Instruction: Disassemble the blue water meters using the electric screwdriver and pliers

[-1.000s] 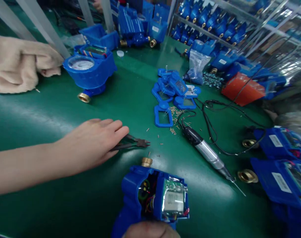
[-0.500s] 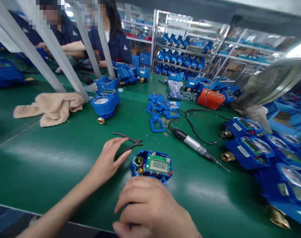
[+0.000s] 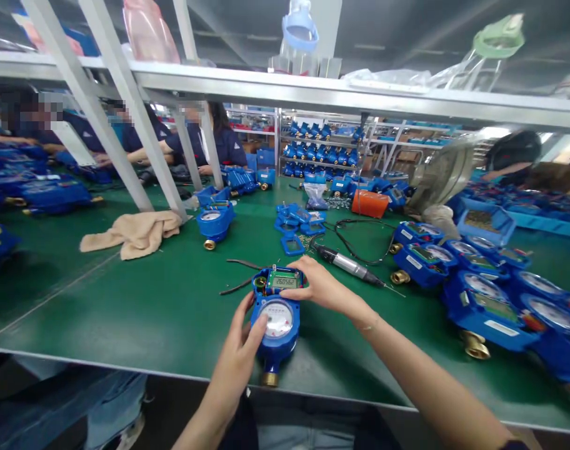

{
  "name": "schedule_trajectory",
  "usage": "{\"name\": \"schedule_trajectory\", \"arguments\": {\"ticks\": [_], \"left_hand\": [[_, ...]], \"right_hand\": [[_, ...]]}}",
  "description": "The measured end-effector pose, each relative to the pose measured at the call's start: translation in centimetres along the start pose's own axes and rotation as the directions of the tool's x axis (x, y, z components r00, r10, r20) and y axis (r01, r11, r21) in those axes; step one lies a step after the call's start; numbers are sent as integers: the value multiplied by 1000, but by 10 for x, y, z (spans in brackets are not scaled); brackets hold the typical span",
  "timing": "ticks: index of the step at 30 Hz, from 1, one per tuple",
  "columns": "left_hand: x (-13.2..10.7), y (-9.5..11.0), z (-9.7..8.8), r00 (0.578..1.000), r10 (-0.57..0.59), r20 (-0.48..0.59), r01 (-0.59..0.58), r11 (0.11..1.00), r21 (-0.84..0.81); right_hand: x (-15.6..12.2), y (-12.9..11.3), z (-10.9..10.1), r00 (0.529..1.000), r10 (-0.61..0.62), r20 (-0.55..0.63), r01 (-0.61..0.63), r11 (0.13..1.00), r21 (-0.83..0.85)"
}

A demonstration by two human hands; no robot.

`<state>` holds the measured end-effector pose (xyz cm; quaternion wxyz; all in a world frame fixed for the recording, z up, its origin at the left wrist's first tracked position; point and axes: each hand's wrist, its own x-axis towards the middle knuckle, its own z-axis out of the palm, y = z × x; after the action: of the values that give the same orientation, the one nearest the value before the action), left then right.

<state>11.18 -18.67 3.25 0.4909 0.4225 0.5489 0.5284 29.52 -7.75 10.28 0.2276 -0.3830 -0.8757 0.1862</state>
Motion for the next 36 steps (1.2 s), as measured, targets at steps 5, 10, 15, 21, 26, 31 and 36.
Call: {"name": "schedule_trajectory", "arguments": {"ticks": [5,10,15,21,26,31,36], "left_hand": [[-7,-4,8,997,58,-53,-57,998,29],[-7,-9,11,985,140,-96,-130,986,106],[-3,-10,8,982,167,-88,-153,977,148],[-4,-11,2,984,145,-106,-125,976,176],[-7,-5,-6,992,101,-77,-82,972,220],[22,13,-39,998,44,36,-55,903,427],[72,30,-52,990,123,67,-140,841,522]], "right_hand": [[7,-4,4,998,-52,-23,50,997,-55],[5,-11,-8,990,-54,-132,45,996,-72],[12,-14,-20,973,-187,-134,184,982,-32],[31,10,2,958,-169,-230,197,975,105],[45,37,22,979,-26,-203,92,942,323],[49,56,32,997,61,52,-80,824,561],[32,62,41,958,143,248,-285,541,791]]}}
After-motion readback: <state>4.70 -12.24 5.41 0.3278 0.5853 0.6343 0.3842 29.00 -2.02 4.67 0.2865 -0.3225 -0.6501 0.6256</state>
